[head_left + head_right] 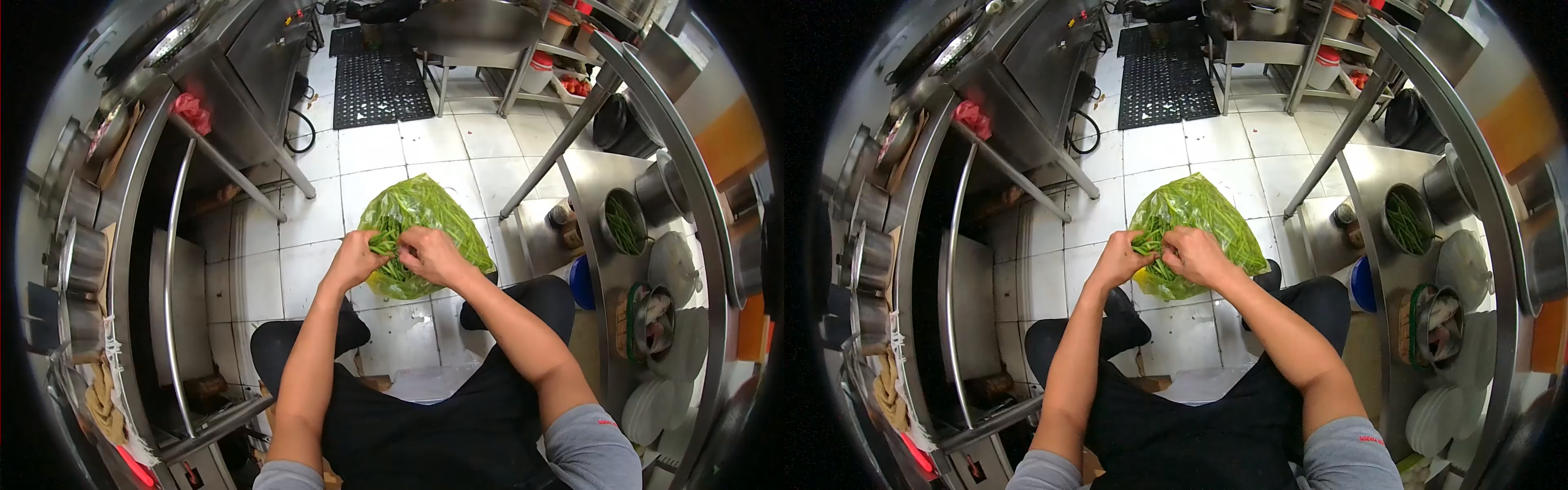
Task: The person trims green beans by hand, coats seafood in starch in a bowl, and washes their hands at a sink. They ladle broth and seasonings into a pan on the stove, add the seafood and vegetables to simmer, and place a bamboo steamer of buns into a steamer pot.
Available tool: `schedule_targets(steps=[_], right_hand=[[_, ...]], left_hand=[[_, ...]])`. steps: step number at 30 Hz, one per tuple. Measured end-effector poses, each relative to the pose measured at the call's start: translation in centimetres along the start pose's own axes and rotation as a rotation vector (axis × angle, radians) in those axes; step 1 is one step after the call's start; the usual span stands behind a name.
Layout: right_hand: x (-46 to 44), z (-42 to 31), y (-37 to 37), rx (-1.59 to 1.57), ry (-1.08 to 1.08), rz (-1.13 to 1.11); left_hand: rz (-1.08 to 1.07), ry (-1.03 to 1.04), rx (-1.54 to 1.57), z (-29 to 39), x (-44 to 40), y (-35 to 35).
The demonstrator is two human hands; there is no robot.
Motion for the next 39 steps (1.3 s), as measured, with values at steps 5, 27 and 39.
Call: schedule_targets(steps=[5,27,39], right_hand=[[0.1,0.8,0.1,-0.150,0.090,0.079],[-1.2,1.9,-3.6,-0.083,0.079,0.316],[0.4,-0.6,4.2,0.228,-0.038,0.065]], left_hand=[[0.037,-0.012,0.031,0.4,0.2,-0.3],[-0.081,-0.389,0.687,-1.7,1.6,-0.5],[0.204,-0.306,0.810,-3.1,0.3,-2.7]])
Point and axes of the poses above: each hand's wrist, its own x-axis away from the middle knuckle, its own y-axis out of the palm, z = x × y, the point moved 10 cm from there along -x, towards the middle knuckle, and after that the axes turned 14 degrees about x, right-handed, at the moved point
